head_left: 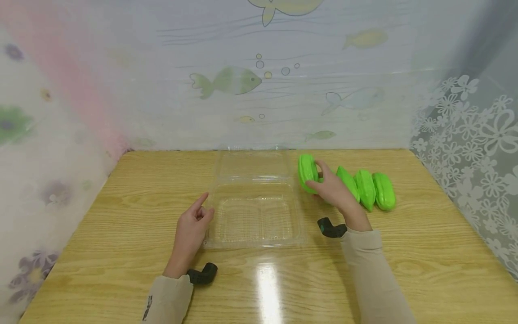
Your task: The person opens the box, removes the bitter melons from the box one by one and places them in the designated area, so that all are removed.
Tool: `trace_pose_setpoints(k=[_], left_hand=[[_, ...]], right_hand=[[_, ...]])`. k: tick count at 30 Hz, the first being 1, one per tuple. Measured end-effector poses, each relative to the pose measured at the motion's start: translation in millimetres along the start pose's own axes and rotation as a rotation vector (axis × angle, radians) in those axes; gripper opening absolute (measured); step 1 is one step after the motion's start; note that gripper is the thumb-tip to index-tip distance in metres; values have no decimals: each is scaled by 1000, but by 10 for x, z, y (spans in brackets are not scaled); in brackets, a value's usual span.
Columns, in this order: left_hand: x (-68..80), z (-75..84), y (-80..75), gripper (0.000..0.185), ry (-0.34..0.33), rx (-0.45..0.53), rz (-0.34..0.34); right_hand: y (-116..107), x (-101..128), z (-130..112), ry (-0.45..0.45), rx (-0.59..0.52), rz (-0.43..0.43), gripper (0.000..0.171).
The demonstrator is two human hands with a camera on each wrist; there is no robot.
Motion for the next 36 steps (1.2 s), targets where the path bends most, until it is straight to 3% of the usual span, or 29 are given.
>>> trace_pose_setpoints(k=[7,14,21,31,36], left_hand=[[1,9,-1,47,-1,-11,13],[-4,-10,2,46,9,0,3],[-4,-6,1,46,5,-6,10],[7,17,5,47,-24,16,-7],[88,208,-26,47,-12,14,-9]], right_hand=[[-1,23,20,26,53,-25,74],[22,4,51,30,203,-61,61],[39,16,25,54,260,-82,57],[18,9,52,46,391,-16,61],[26,6,35,11,488,74,60]])
Point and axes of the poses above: each hand's wrist, its own x-axis away from the middle knuckle, its own y-axis out of the palm, z = x × y, the point moved 5 cm from there along -x, towards the middle knuckle, and after that the axes turned 3 degrees about -y, right-handed, at the moved point
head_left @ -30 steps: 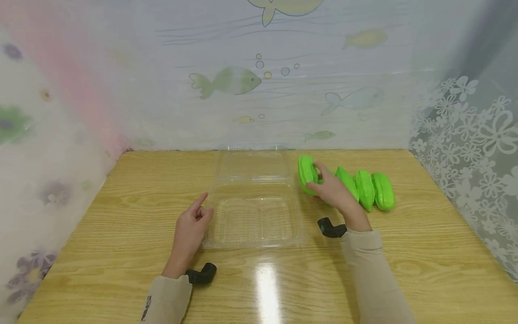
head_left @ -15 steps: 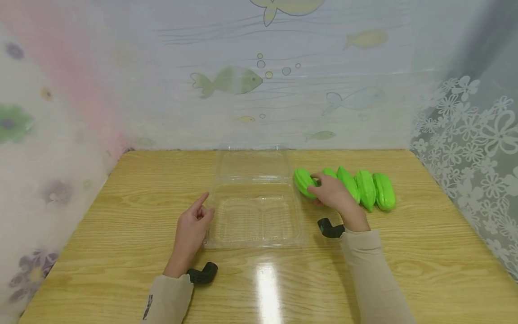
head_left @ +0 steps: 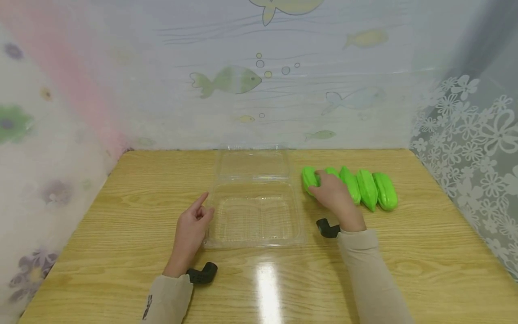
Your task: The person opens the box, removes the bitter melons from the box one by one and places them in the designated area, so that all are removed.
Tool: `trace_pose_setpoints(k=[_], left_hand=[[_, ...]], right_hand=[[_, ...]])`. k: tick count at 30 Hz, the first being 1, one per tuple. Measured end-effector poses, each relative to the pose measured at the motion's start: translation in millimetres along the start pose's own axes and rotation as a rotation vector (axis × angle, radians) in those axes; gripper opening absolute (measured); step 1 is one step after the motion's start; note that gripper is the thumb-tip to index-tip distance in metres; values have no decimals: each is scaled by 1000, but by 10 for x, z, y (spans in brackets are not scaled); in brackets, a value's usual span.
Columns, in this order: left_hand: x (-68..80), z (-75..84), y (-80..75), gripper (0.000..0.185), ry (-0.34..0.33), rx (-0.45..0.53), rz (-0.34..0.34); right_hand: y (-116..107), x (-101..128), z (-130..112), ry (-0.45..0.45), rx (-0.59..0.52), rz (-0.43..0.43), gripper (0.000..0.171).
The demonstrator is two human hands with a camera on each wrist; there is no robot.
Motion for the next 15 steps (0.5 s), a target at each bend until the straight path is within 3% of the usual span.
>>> trace_pose_setpoints(k=[3,15], left_hand=[[58,113,-15,47,3,-7,-2],[63,110,-12,48,-4,19,-11]], right_hand=[[25,-2,-24,-11,42,37,59],[78,-7,-41,-20,56,10,64]])
Point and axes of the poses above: each hand's wrist, its own x-axis away from the middle knuckle, its own y-axis out of the palm, z = x × y, the point moved 5 cm from there along -x, towards the middle knuckle, and after that the axes turned 3 degrees about -y, right-handed, at the moved point
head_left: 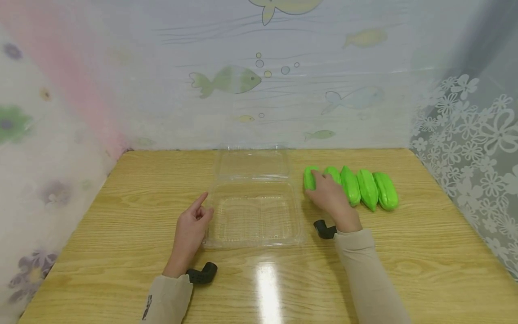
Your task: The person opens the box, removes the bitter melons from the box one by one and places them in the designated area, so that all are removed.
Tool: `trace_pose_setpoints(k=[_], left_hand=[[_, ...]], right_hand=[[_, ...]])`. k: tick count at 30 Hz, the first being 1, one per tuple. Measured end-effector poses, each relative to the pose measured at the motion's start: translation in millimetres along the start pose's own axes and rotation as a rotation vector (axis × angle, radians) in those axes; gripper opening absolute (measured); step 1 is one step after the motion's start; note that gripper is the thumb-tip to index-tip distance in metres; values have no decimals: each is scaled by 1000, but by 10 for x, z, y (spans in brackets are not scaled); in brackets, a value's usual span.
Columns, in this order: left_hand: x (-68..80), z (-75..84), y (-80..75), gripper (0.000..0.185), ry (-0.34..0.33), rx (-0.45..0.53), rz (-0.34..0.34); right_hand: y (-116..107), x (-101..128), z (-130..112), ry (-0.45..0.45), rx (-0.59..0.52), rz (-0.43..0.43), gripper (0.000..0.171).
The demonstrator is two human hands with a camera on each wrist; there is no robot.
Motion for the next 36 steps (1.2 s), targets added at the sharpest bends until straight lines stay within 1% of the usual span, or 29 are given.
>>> trace_pose_setpoints(k=[4,8,15,18,21,24,27,30,33,36], left_hand=[[2,2,2,48,0,-5,1],[-7,-5,1,48,-2,-3,-1],[-176,-322,14,52,-12,23,28],[-172,-339,38,50,-8,41,26],[-162,-353,69,47,-27,89,1],[-144,-328,69,45,-34,145,-25],[-108,-238,55,42,-1,190,-50],[-55,-134,31,42,34,205,-50],[-14,-82,28,44,34,222,-43],[13,-83,30,44,20,238,-48]], right_hand=[[17,5,-12,-11,24,-28,64],[26,14,-23,-19,51,-34,63],[-21,-3,-36,-25,69,7,66],[-36,-1,-24,-1,59,14,71],[-22,23,-7,7,43,18,73],[-10,32,-13,-10,53,20,68],[4,35,-2,-22,63,17,64],[8,26,3,-24,48,8,65],[0,4,2,-27,26,7,69],[34,1,4,-27,1,26,69]])
Point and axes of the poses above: each hand's wrist, its own x-axis away from the middle knuckle, its own y-axis out of the palm, z = x × y, the point moved 5 cm from there along -x, towards the middle knuckle, and after that the axes turned 3 degrees about -y, right-handed, at the moved point
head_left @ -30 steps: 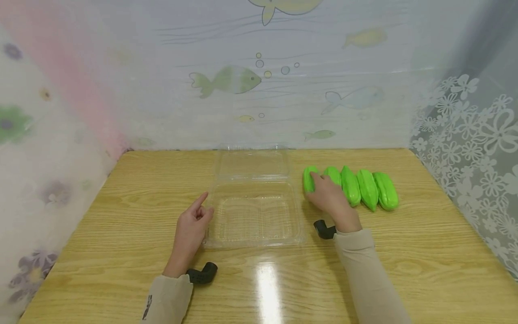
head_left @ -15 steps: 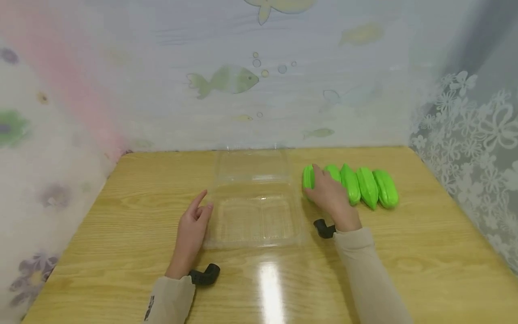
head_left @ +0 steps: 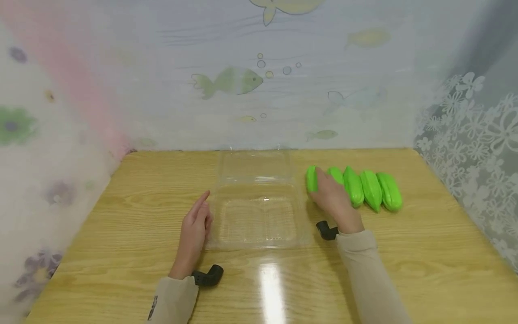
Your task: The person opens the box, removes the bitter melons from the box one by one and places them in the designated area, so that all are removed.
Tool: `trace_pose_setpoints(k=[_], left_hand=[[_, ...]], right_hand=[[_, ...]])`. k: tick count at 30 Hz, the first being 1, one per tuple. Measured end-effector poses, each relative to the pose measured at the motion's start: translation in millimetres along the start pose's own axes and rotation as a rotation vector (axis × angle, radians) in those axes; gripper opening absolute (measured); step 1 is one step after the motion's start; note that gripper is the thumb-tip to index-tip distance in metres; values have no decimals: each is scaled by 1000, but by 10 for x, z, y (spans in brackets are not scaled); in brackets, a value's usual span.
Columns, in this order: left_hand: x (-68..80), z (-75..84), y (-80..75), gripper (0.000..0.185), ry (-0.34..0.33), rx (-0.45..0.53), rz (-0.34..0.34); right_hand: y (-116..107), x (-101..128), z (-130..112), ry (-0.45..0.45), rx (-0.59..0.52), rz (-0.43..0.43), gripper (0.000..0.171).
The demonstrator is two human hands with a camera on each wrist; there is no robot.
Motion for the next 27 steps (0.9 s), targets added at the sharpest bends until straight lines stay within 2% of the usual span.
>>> trace_pose_setpoints(k=[7,14,20,27], left_hand=[[-5,-61,3,44,-35,65,-7],[-100,-233,-39,39,-91,-21,42],[-136,-356,-75,38,-77,-80,94],[-146,-325,-64,38,-56,-77,110]], right_hand=[[-37,-34,-31,-15,0,26,66],[-36,-23,-10,0,-30,-18,63],[-25,-4,-28,-21,5,-15,58],[-30,-33,-22,-33,-7,2,50]])
Point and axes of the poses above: each hand's wrist, its own x-axis away from the middle knuckle, its own y-axis out of the palm, z = x × y, the point moved 5 cm from there along -x, towards the middle knuckle, and after that the axes turned 3 degrees about -y, right-handed, at the moved point
